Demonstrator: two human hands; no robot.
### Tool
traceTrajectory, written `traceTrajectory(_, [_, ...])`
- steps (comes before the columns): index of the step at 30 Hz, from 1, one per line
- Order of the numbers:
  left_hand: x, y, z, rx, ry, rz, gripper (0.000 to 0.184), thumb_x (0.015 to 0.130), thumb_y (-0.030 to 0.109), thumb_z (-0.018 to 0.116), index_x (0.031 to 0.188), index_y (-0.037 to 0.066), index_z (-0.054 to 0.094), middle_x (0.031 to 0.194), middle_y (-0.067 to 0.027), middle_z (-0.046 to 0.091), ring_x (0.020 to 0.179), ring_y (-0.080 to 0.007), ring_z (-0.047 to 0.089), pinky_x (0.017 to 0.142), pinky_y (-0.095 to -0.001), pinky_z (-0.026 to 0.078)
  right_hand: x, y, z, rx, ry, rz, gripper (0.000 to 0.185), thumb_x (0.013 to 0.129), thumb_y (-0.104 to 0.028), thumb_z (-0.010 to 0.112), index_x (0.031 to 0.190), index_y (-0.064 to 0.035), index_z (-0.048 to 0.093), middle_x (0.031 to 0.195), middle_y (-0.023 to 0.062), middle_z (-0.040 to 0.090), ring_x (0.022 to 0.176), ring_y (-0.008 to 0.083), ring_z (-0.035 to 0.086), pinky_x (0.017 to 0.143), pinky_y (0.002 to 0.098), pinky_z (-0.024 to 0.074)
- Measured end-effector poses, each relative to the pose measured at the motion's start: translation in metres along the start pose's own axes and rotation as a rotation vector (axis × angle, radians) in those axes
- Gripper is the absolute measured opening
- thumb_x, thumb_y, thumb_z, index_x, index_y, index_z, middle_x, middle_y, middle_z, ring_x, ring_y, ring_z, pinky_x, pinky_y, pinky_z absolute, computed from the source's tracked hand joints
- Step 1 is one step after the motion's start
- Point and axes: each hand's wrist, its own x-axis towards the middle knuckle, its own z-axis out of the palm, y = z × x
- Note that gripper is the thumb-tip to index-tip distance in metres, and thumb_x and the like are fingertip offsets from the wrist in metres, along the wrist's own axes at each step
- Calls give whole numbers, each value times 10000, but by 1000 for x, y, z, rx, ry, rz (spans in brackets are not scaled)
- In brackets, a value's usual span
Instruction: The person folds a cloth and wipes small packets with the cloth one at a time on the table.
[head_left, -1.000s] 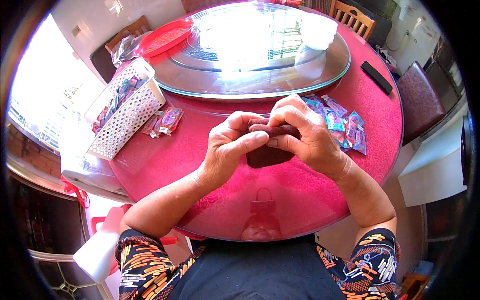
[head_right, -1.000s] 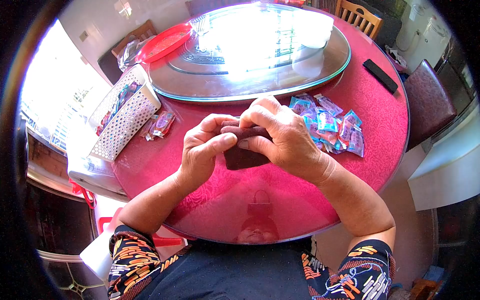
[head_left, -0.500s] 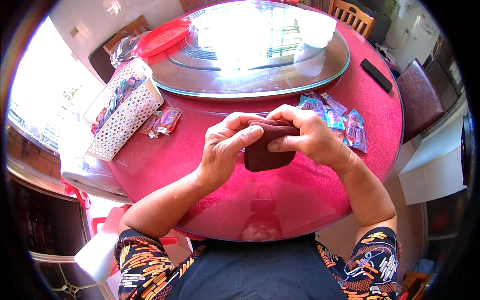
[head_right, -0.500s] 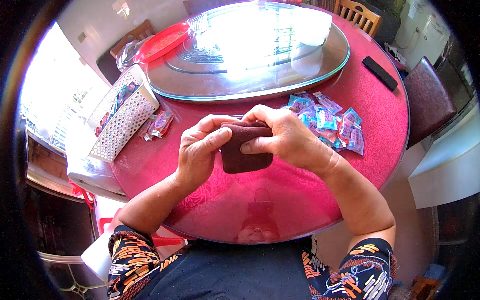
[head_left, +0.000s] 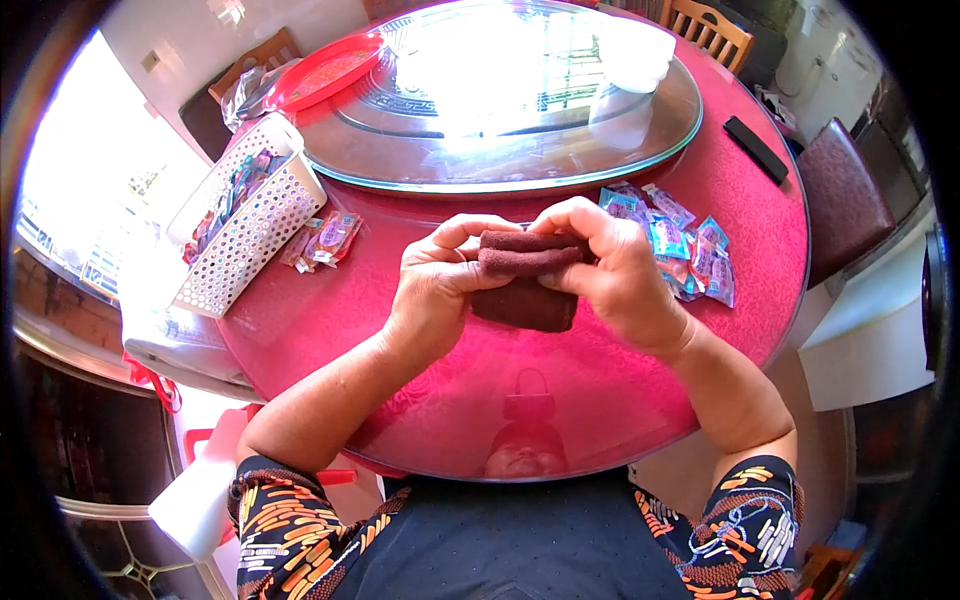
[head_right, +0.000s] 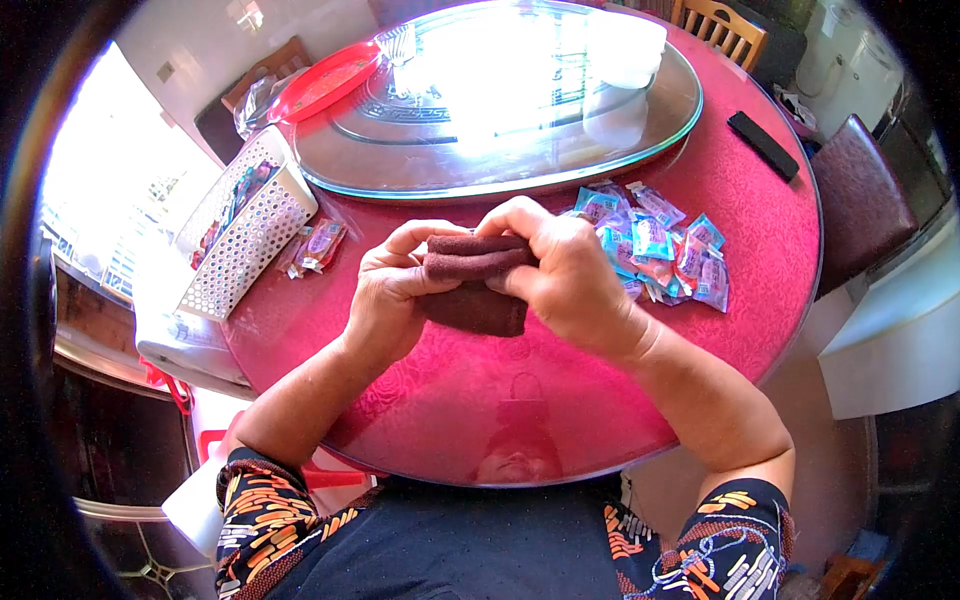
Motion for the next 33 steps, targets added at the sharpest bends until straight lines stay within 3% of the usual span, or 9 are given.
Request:
traceTrajectory(4, [1,3,-5,-43,-62,-52,457,888,-34,751,1335,31,683,1303,-151,732,1185,-274,736,1080,-435,591,-4,2,14,-299,174,-247,317,799,75,709,1098,-28,689,960,213,744,879,410,770,728,431,623])
traceTrajectory(13, [3,9,0,-137,9,-120,411,955,-21,723,1357,25,650,1224,-134,743,1088,-251,748,922,-400,636,3,8,16,-424,154,-497,341,786,76,704,1086,-85,689,905,151,721,774,340,747,670,438,591])
traceTrajectory(14, [5,5,-6,-120,19,-109,411,957,19,742,1356,33,644,1216,-134,738,1076,-269,755,848,-438,660,4,9,13,-459,103,-495,335,786,24,741,1096,-95,692,966,152,716,827,342,745,710,445,585])
traceTrajectory(17, [4,13,-8,-153,33,-176,357,983,7,687,1338,11,649,1257,-127,716,1135,-247,740,1037,-427,620,4,7,1,-558,7,-505,386,770,-152,844,1128,-126,703,1154,160,684,1001,351,720,841,471,552])
traceTrajectory(20, [6,13,-12,-194,54,-186,365,992,31,669,1352,1,615,1291,-158,706,1108,-275,757,999,-429,642,5,-14,-5,-647,-51,-540,620,671,-414,939,1186,-150,716,1343,175,603,1230,370,632,1020,518,453])
traceTrajectory(23, [6,16,-11,-209,59,-223,399,997,59,664,1380,-3,570,1313,-193,700,1125,-307,762,925,-431,672,4,-12,7,-857,23,-633,464,736,-323,913,1116,-138,721,1302,167,619,1221,361,642,997,507,467])
traceTrajectory(28, [4,16,-13,-220,20,-233,342,991,69,674,1302,-3,553,1276,-231,710,990,-360,795,687,-447,681,6,-1,10,-597,64,-482,320,756,-142,911,964,-67,679,1139,149,648,986,339,702,821,458,557])
traceTrajectory(30, [2,16,-8,-196,36,-208,363,983,68,688,1309,-6,547,1262,-241,707,983,-376,792,696,-452,684,6,3,13,-416,79,-396,283,770,-28,885,920,-22,645,1067,141,642,839,296,695,713,400,579])
traceTrajectory(33, [0,15,-5,-118,0,-133,394,991,108,726,1318,-13,541,1240,-241,701,1018,-370,781,752,-456,692,4,3,11,-309,80,-268,248,800,3,852,916,-18,634,1067,140,638,857,266,689,736,383,579])
